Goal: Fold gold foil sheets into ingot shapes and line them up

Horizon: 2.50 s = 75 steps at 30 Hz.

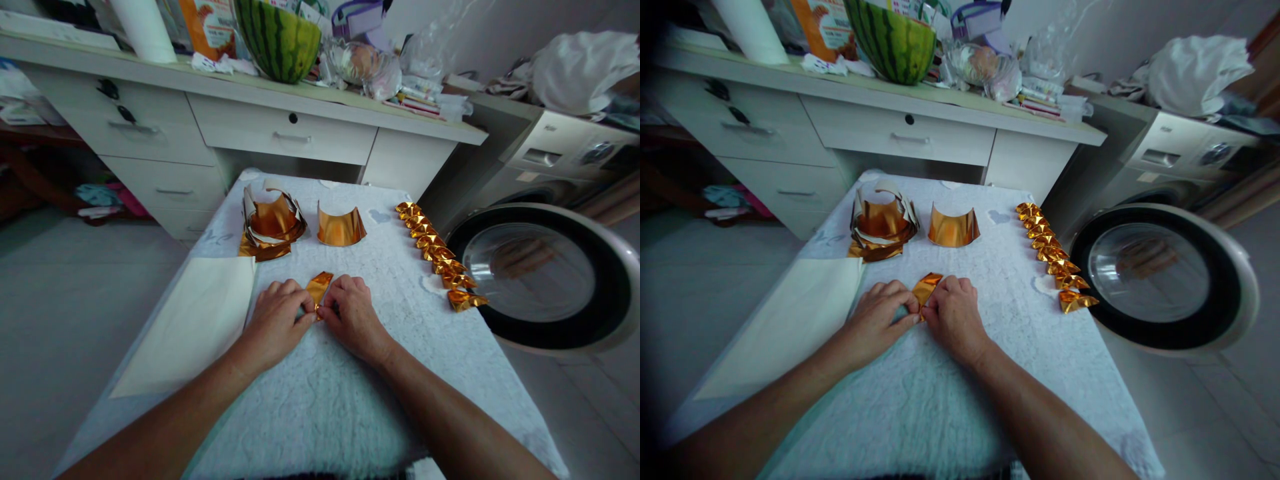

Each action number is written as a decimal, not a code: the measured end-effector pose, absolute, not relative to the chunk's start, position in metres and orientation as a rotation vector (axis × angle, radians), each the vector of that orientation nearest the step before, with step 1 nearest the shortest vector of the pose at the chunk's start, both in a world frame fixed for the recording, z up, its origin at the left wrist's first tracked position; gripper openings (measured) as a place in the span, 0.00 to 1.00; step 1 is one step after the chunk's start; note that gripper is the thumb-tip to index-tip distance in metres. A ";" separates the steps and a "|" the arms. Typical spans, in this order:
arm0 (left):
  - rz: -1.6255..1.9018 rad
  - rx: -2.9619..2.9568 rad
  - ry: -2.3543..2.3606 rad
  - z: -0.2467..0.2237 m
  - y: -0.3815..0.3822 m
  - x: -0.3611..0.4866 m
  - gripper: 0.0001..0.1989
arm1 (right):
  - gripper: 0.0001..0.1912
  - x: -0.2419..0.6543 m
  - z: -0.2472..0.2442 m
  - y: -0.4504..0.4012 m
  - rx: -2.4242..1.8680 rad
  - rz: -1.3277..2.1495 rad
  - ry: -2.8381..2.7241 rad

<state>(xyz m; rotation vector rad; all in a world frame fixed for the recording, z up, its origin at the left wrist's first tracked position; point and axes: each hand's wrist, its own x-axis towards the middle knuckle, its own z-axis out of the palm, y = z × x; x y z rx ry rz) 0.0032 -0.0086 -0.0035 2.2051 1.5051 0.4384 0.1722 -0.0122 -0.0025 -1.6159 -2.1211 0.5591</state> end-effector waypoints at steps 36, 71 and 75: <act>0.369 2.222 1.467 -0.001 -0.009 0.001 0.03 | 0.11 0.174 -0.002 -0.018 -1.653 0.406 -2.220; 0.391 2.349 1.269 0.003 -0.011 0.000 0.06 | 0.16 0.202 -0.001 0.005 -1.462 0.489 -2.184; 0.446 2.370 1.243 0.003 -0.013 0.001 0.06 | 0.13 0.199 -0.004 0.009 -1.542 0.449 -2.134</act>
